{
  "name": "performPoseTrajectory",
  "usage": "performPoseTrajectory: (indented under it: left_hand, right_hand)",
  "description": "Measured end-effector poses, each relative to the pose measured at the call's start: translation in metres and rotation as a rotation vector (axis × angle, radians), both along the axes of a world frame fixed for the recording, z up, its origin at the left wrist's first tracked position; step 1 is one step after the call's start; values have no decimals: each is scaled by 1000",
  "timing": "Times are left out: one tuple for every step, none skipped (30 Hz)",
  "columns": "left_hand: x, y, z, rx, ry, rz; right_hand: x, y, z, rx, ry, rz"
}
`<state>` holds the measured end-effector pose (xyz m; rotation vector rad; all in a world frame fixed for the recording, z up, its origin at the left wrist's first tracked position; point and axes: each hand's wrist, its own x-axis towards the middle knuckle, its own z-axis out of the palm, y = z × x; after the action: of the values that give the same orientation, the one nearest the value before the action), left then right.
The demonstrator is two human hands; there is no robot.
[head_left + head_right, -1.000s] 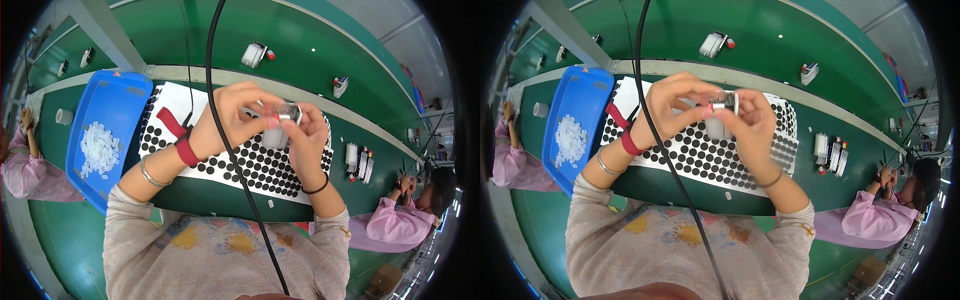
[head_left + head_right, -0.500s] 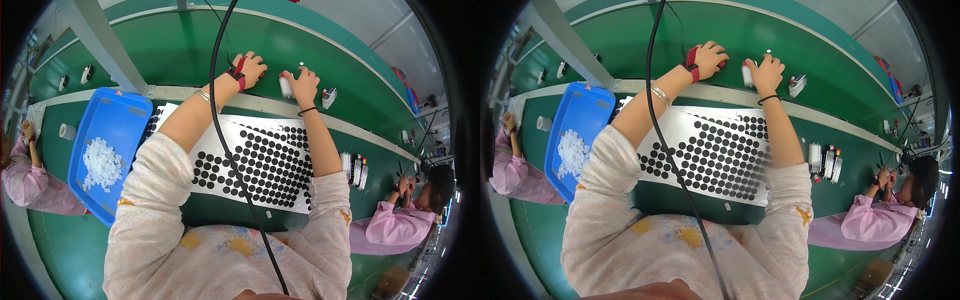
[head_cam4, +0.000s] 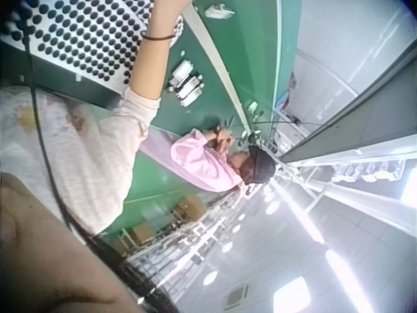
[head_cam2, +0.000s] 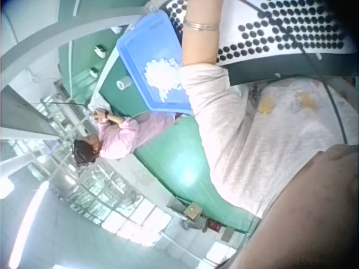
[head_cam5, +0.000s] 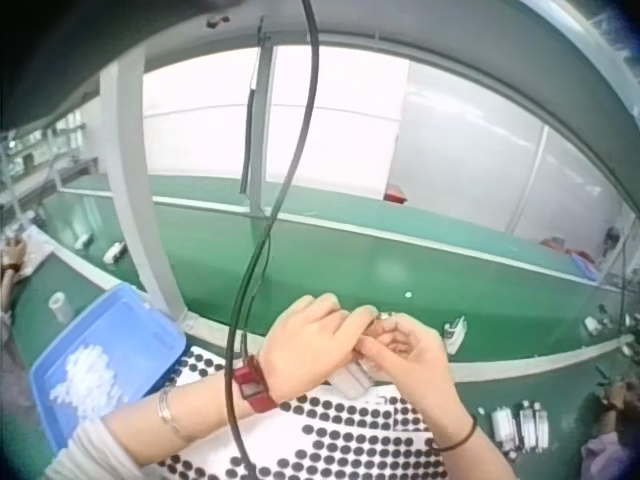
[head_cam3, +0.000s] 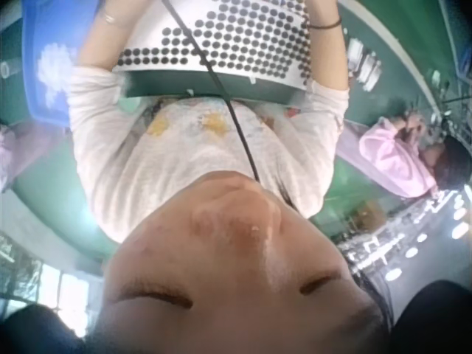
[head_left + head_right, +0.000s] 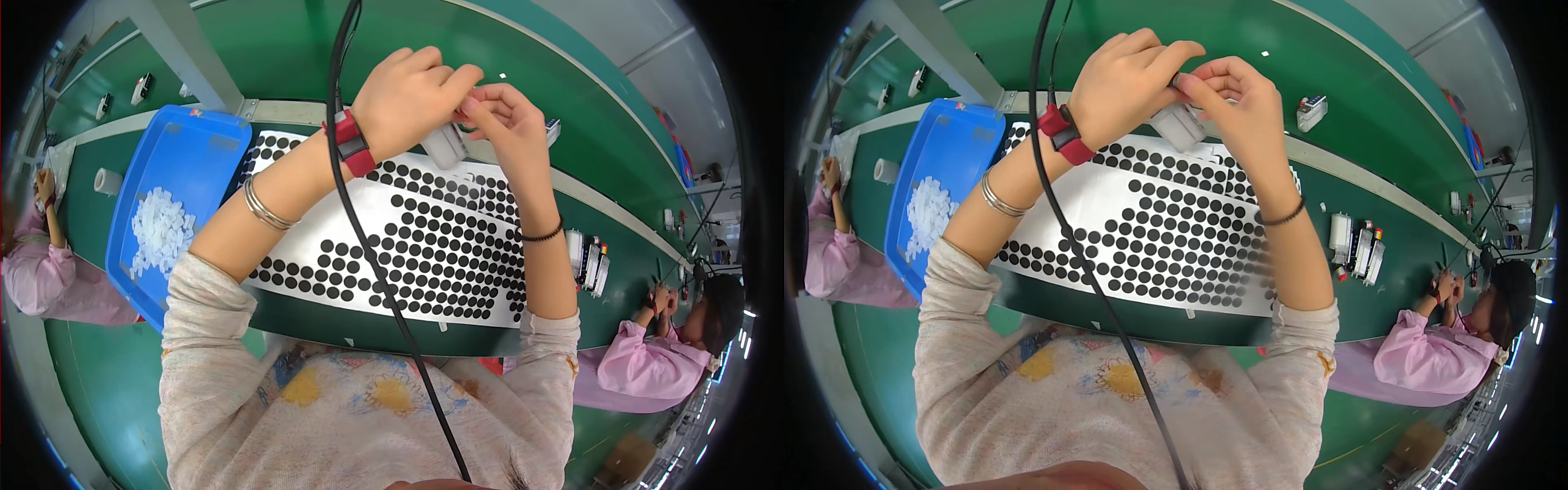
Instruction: Assembling small electronic or plastic components on a production line.
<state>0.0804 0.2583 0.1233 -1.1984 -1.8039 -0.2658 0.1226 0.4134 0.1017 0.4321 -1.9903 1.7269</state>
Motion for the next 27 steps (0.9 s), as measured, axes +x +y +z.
performPoseTrajectory:
  left_hand:
    - [6,-2,1,1,-5,3]
    - [14,-5,1,-23,-3,20]
    - [22,-6,0,-47,-3,32]
    - [30,-7,-2,-65,-8,47]
    - [37,-9,-3,-63,-12,49]
    - [44,-12,-4,81,-130,-7]
    - [53,-16,-6,226,-248,-63]
    - [70,-23,-3,340,-480,-118]
    - [75,-33,-10,339,-480,-117]
    - [75,-41,-24,318,-724,-41]
    - [75,-52,-39,295,-965,51]
    - [67,-60,-61,148,-762,4]
    - [59,-66,-77,4,-557,-38]
    - [62,-64,-77,-62,-545,25]
    - [62,-64,-79,-67,-547,24]
    - [59,-64,-81,-97,-503,31]
    - [58,-64,-82,-127,-460,40]
    - [54,-64,-82,-164,-485,39]
    - [52,-62,-83,-170,-486,33]
    - [50,-61,-81,-157,-552,5]
    - [49,-59,-78,-144,-619,-23]
    - [49,-59,-74,-131,-694,-34]
    - [49,-59,-74,-133,-693,-37]
    - [50,-59,-75,-110,-717,-36]
    - [49,-60,-76,-85,-742,-35]
    - [48,-62,-77,-79,-747,-38]
    - [48,-62,-78,-79,-749,-40]
  right_hand:
    - [10,-3,2,77,18,-40]
    - [21,-10,4,148,-1,-85]
    - [31,-13,4,150,-6,-83]
    - [40,-16,4,313,119,-168]
    - [48,-17,3,475,248,-254]
    - [55,-14,0,369,211,-165]
    - [59,-9,-5,369,208,-161]
    - [61,-2,-10,79,181,-27]
    - [61,6,-18,-211,147,111]
    - [56,21,-30,-221,129,158]
    - [54,17,-33,-231,128,169]
    - [54,13,-34,-421,60,336]
    - [51,8,-38,-611,-13,507]
    - [51,2,-44,-567,-16,597]
    - [54,-5,-49,-632,-125,698]
    - [51,-9,-59,-672,-229,794]
    - [47,-12,-71,-709,-335,891]
    - [48,-20,-77,-665,-389,828]
    - [50,-25,-83,-620,-443,764]
    - [47,-26,-88,-651,-477,823]
    - [46,-26,-89,-655,-473,820]
    - [46,-27,-88,-666,-480,790]
    - [45,-27,-87,-674,-488,763]
    - [44,-28,-89,-688,-478,754]
    - [44,-29,-89,-689,-477,752]
    - [44,-31,-89,-699,-473,761]
    - [45,-31,-90,-709,-471,772]
